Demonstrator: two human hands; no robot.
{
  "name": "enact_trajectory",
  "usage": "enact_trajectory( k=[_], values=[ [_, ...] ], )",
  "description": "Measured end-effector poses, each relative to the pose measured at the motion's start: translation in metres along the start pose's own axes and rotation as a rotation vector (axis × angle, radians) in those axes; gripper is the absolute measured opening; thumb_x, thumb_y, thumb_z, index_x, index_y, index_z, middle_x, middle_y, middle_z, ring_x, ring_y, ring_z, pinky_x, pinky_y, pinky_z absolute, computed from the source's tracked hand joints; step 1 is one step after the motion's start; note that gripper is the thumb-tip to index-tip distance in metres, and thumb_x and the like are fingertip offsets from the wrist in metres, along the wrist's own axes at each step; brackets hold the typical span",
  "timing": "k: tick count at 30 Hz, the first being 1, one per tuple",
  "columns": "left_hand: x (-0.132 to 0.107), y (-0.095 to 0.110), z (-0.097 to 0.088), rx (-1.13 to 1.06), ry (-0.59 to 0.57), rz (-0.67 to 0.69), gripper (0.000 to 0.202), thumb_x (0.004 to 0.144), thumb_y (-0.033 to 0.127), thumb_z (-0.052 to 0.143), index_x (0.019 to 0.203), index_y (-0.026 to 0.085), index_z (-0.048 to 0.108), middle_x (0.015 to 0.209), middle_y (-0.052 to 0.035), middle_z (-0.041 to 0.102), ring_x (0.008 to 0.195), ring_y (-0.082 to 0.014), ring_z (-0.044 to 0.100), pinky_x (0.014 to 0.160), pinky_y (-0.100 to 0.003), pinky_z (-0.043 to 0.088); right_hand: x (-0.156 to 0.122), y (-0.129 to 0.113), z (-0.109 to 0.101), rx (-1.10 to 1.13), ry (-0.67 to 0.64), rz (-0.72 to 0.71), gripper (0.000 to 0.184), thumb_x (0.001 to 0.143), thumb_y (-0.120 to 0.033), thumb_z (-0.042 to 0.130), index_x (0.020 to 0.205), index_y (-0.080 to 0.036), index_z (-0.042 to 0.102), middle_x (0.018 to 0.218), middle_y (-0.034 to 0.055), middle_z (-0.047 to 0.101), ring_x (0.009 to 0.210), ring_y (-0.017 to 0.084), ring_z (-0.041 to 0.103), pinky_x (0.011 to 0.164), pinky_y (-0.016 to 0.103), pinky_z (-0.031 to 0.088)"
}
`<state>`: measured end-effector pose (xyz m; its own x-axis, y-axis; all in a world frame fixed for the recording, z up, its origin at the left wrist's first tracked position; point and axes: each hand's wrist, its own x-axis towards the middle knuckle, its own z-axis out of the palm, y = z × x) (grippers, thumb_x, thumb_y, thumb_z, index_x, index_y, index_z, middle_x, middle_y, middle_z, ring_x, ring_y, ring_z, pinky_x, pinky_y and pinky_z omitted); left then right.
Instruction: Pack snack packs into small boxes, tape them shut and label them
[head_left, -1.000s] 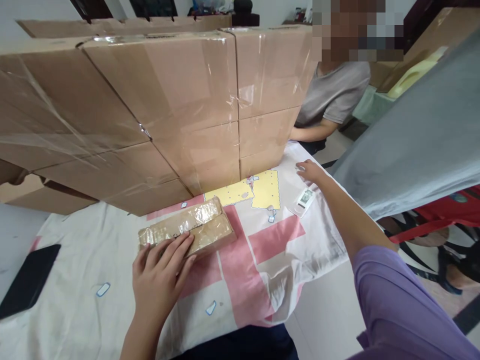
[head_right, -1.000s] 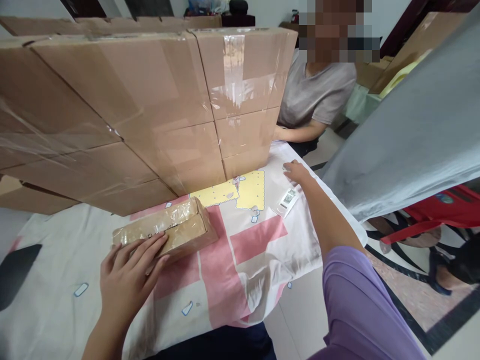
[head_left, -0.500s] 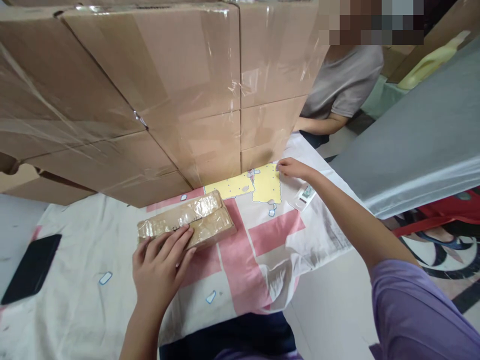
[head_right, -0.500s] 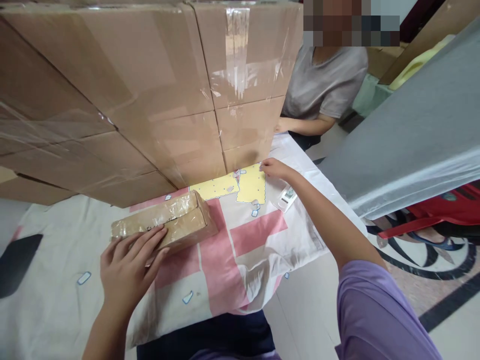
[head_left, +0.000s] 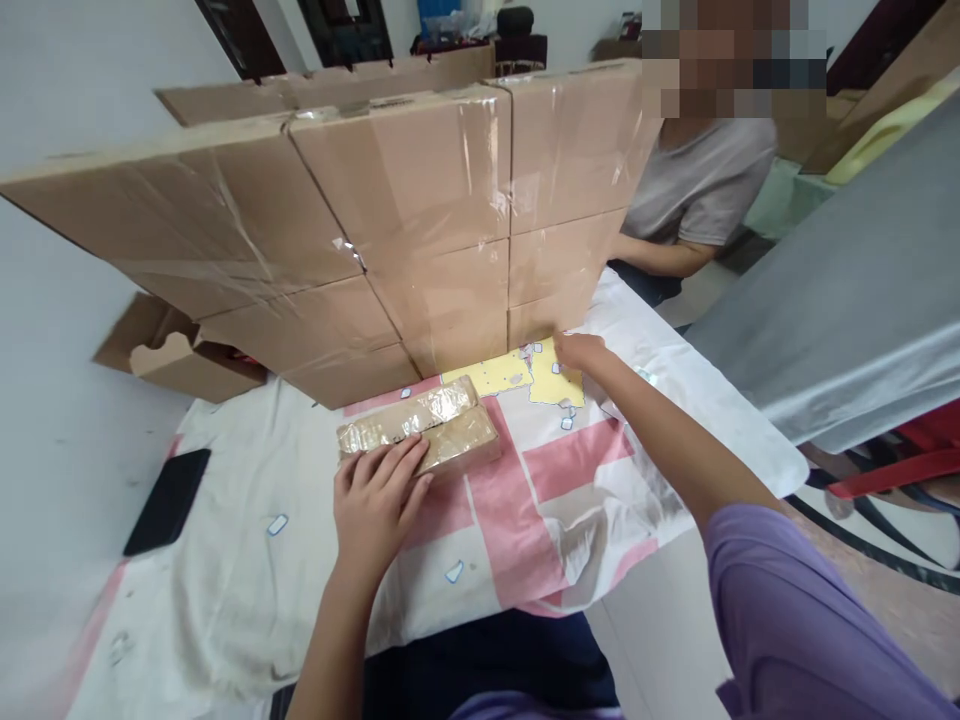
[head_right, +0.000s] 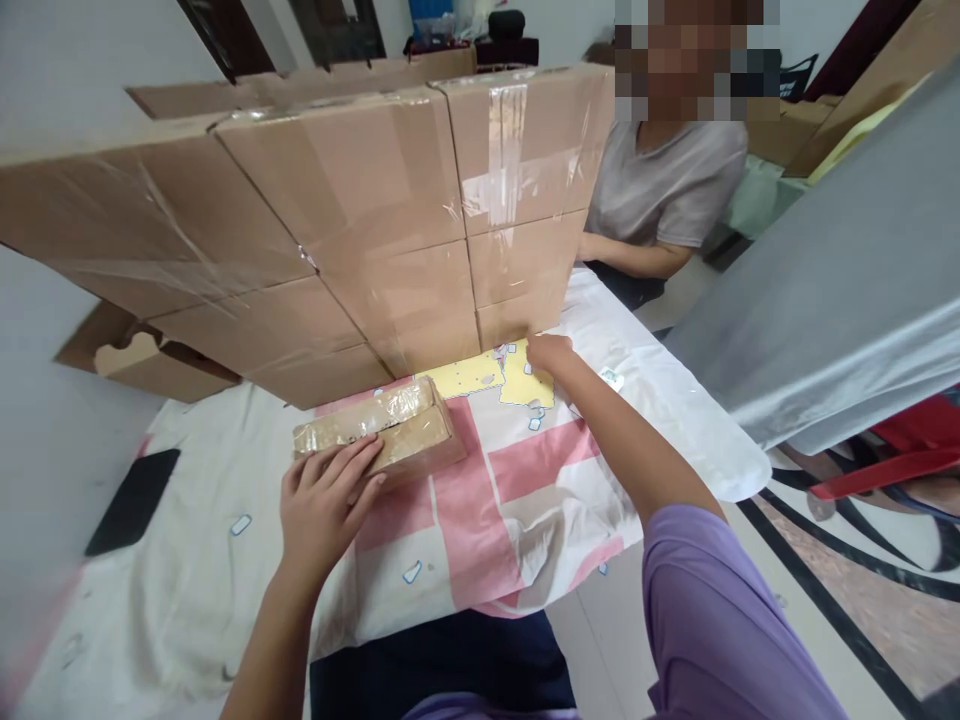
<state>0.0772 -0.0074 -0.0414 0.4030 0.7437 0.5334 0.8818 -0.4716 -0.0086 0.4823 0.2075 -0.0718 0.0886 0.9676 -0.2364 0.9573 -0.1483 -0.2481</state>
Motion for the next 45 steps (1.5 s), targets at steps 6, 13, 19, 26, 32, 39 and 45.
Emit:
enact_trajectory(
  k=[6,13,19,26,32,39,45],
  values=[
    [0.001,0.0,-0.001,-0.003,-0.007,-0.01,0.046,0.096,0.035,0.063,0.142,0.032,0.059,0.137,0.0009,0.07,0.115,-0.0281,0.061,0.105,-0.046,0.036,0.01,-0.01,0.009,0.083,0.09,0.026,0.02,0.088,-0.032,0.066,0.101,-0.02,0.074,0.112,0.0161,0.075,0.107,0.031,0.066,0.084,0.037,0.05],
    [0.0,-0.001,0.001,-0.015,-0.011,-0.036,0.045,0.096,0.036,0.063,0.141,0.032,0.06,0.136,-0.0001,0.07,0.116,-0.0279,0.061,0.103,-0.045,0.036,0.013,-0.027,0.039,0.353,0.252,0.097,0.017,0.084,-0.021,0.062,0.097,-0.019,0.072,0.107,0.0127,0.074,0.098,0.025,0.065,0.08,0.032,0.049],
    [-0.003,-0.008,0.0,-0.014,-0.003,-0.063,0.043,0.096,0.037,0.064,0.138,0.03,0.062,0.135,0.0,0.071,0.115,-0.0272,0.061,0.1,-0.043,0.037,-0.014,-0.037,0.036,0.723,0.398,0.042,0.012,0.086,-0.021,0.052,0.075,-0.02,0.058,0.091,0.01,0.069,0.087,0.021,0.06,0.077,0.031,0.046],
    [-0.016,-0.03,-0.003,-0.099,0.043,0.003,0.04,0.093,0.036,0.066,0.133,0.03,0.065,0.13,-0.0021,0.074,0.111,-0.027,0.064,0.098,-0.043,0.039,-0.122,-0.083,0.075,1.165,0.205,-0.161,0.023,0.092,-0.043,0.044,0.082,-0.023,0.05,0.072,-0.0007,0.056,0.064,0.014,0.051,0.061,0.026,0.042],
    [-0.024,-0.04,-0.005,-0.175,0.052,0.027,0.038,0.092,0.034,0.067,0.13,0.027,0.067,0.126,-0.0061,0.075,0.111,-0.028,0.064,0.1,-0.044,0.042,-0.18,-0.126,0.109,1.506,0.034,-0.346,0.028,0.086,-0.049,0.057,0.077,-0.023,0.051,0.072,-0.0034,0.05,0.068,0.014,0.047,0.07,0.028,0.042],
    [-0.027,-0.039,-0.009,-0.217,0.015,0.059,0.039,0.091,0.033,0.068,0.13,0.027,0.067,0.127,-0.0071,0.075,0.113,-0.0285,0.065,0.101,-0.045,0.043,-0.177,-0.128,0.122,1.522,0.092,-0.383,0.029,0.085,-0.05,0.061,0.074,-0.023,0.053,0.081,-0.0003,0.054,0.08,0.018,0.053,0.082,0.032,0.044],
    [-0.026,-0.043,-0.007,-0.25,0.04,0.049,0.038,0.091,0.032,0.069,0.129,0.026,0.068,0.125,-0.0087,0.075,0.111,-0.0291,0.065,0.099,-0.047,0.044,-0.182,-0.139,0.126,1.481,0.193,-0.395,0.027,0.09,-0.045,0.059,0.074,-0.024,0.057,0.122,0.0083,0.06,0.134,0.025,0.048,0.115,0.04,0.034]
  ],
)
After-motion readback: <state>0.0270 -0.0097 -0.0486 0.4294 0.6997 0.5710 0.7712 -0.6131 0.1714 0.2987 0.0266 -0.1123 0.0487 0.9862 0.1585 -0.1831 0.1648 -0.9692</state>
